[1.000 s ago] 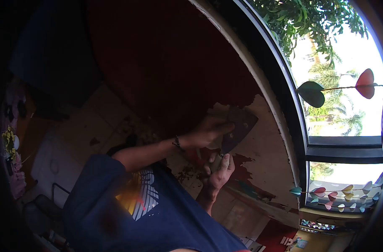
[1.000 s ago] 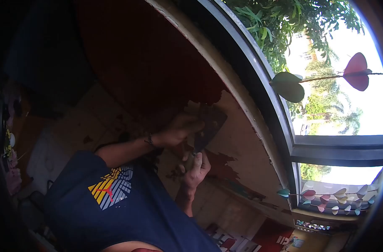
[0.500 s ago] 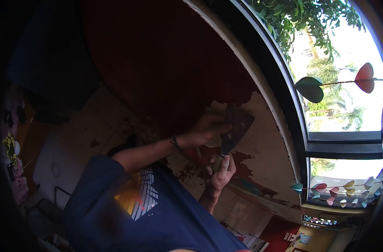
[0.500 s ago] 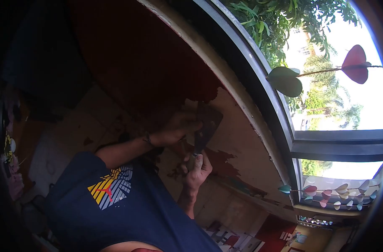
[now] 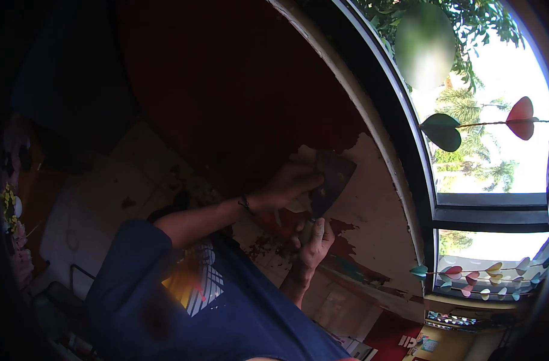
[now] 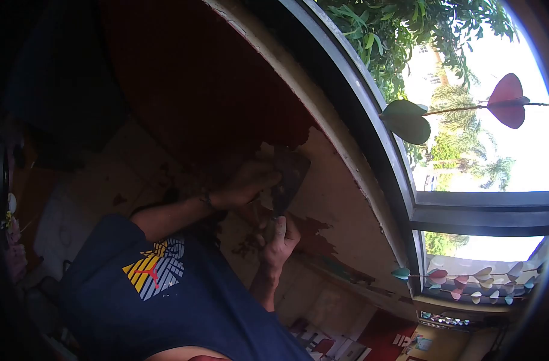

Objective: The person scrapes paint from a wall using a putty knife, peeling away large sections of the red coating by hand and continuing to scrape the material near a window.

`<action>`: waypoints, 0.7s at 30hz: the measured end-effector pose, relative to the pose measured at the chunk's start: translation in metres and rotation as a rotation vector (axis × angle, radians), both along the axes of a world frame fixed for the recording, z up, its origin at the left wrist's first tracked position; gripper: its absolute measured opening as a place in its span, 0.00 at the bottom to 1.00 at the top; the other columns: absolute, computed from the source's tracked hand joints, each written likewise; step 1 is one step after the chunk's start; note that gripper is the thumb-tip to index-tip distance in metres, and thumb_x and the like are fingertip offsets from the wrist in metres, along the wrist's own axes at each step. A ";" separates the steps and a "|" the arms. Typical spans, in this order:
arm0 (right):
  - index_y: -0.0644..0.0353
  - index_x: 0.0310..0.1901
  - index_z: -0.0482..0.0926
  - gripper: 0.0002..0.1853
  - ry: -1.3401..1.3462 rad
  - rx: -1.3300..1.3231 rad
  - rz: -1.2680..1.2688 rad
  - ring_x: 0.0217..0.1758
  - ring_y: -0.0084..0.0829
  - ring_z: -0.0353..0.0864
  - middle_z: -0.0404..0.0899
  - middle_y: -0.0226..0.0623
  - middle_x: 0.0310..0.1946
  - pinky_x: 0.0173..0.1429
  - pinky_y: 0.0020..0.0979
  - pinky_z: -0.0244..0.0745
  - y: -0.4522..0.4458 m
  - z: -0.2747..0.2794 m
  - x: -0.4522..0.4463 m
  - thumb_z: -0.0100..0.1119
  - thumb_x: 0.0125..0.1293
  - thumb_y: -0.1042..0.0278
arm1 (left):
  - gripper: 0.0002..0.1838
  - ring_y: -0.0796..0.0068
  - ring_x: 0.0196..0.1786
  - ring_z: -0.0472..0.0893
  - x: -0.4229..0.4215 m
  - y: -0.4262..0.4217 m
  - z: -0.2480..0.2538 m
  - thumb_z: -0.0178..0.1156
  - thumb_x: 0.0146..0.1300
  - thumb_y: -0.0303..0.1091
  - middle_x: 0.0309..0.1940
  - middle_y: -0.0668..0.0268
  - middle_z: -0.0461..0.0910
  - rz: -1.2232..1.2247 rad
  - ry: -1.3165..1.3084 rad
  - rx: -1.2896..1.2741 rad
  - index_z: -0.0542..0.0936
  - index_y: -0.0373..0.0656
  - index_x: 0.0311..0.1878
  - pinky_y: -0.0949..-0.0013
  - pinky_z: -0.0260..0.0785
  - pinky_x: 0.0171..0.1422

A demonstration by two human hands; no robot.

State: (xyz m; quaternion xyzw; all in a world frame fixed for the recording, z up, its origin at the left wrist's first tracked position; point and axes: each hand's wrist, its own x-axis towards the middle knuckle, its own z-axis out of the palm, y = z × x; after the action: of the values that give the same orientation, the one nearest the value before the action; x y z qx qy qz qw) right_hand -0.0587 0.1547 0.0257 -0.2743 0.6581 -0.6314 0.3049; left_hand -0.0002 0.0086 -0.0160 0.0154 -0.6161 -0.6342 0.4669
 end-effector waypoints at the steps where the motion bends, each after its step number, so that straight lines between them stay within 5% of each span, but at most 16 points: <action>1: 0.66 0.43 0.76 0.16 0.013 -0.001 -0.026 0.20 0.17 0.67 0.74 0.33 0.23 0.17 0.17 0.58 0.003 0.000 0.001 0.49 0.70 0.59 | 0.16 0.80 0.44 0.76 0.002 -0.001 0.002 0.53 0.67 0.38 0.40 0.66 0.79 -0.166 -0.029 0.247 0.76 0.36 0.51 0.71 0.69 0.51; 2: 0.66 0.43 0.76 0.16 0.022 -0.009 -0.053 0.19 0.17 0.66 0.74 0.33 0.22 0.17 0.17 0.58 0.004 -0.001 0.003 0.48 0.70 0.59 | 0.16 0.80 0.43 0.76 0.003 -0.002 0.003 0.54 0.67 0.38 0.39 0.67 0.79 -0.333 -0.062 0.488 0.76 0.37 0.50 0.71 0.69 0.50; 6: 0.67 0.44 0.76 0.16 0.017 -0.008 -0.035 0.20 0.16 0.66 0.74 0.34 0.23 0.17 0.17 0.58 0.004 0.003 0.003 0.48 0.71 0.60 | 0.15 0.81 0.42 0.76 0.006 0.004 0.007 0.54 0.67 0.39 0.38 0.68 0.78 -0.281 -0.096 0.410 0.77 0.38 0.48 0.72 0.69 0.48; 8: 0.67 0.45 0.76 0.15 0.020 0.009 0.004 0.20 0.16 0.67 0.74 0.33 0.23 0.17 0.17 0.58 0.000 0.005 0.004 0.48 0.71 0.61 | 0.14 0.83 0.42 0.75 0.008 0.006 0.008 0.54 0.66 0.39 0.38 0.69 0.79 0.294 0.128 -0.178 0.77 0.38 0.47 0.73 0.69 0.45; 9: 0.67 0.45 0.76 0.15 0.023 0.013 0.004 0.20 0.16 0.67 0.74 0.33 0.23 0.17 0.17 0.58 0.001 0.003 0.004 0.48 0.71 0.61 | 0.14 0.83 0.42 0.75 0.008 0.003 0.009 0.54 0.66 0.39 0.38 0.69 0.79 0.295 0.131 -0.174 0.77 0.38 0.47 0.73 0.69 0.45; 11: 0.67 0.45 0.76 0.15 0.017 -0.022 -0.027 0.20 0.16 0.67 0.74 0.33 0.23 0.18 0.17 0.58 0.004 -0.002 0.007 0.48 0.70 0.62 | 0.13 0.83 0.41 0.75 0.012 -0.004 0.008 0.55 0.66 0.39 0.37 0.69 0.79 -0.331 -0.153 0.502 0.78 0.38 0.45 0.74 0.69 0.43; 15: 0.67 0.44 0.76 0.15 0.045 -0.011 -0.076 0.19 0.15 0.67 0.74 0.32 0.22 0.18 0.17 0.58 0.005 0.000 0.005 0.48 0.71 0.62 | 0.13 0.82 0.38 0.75 0.005 0.002 -0.004 0.55 0.65 0.39 0.35 0.69 0.78 -0.254 -0.103 0.393 0.78 0.38 0.43 0.74 0.69 0.41; 17: 0.66 0.44 0.76 0.14 0.061 0.080 -0.029 0.20 0.15 0.66 0.74 0.32 0.23 0.18 0.16 0.58 0.002 0.004 0.003 0.48 0.71 0.62 | 0.13 0.82 0.34 0.75 0.007 0.002 -0.006 0.53 0.66 0.39 0.32 0.70 0.78 -0.013 -0.022 0.065 0.78 0.38 0.41 0.73 0.69 0.38; 21: 0.66 0.44 0.76 0.14 0.035 0.017 -0.059 0.20 0.15 0.66 0.74 0.32 0.24 0.18 0.16 0.58 0.007 -0.003 0.009 0.47 0.71 0.63 | 0.14 0.82 0.32 0.74 0.022 -0.003 0.019 0.51 0.67 0.40 0.30 0.70 0.77 -0.303 -0.234 0.495 0.78 0.38 0.40 0.73 0.68 0.36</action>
State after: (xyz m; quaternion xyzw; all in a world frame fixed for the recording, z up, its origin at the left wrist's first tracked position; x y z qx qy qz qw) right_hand -0.0501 0.1619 0.0226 -0.2630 0.6766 -0.6296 0.2770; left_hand 0.0222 0.0054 0.0030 0.1096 -0.4879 -0.8212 0.2749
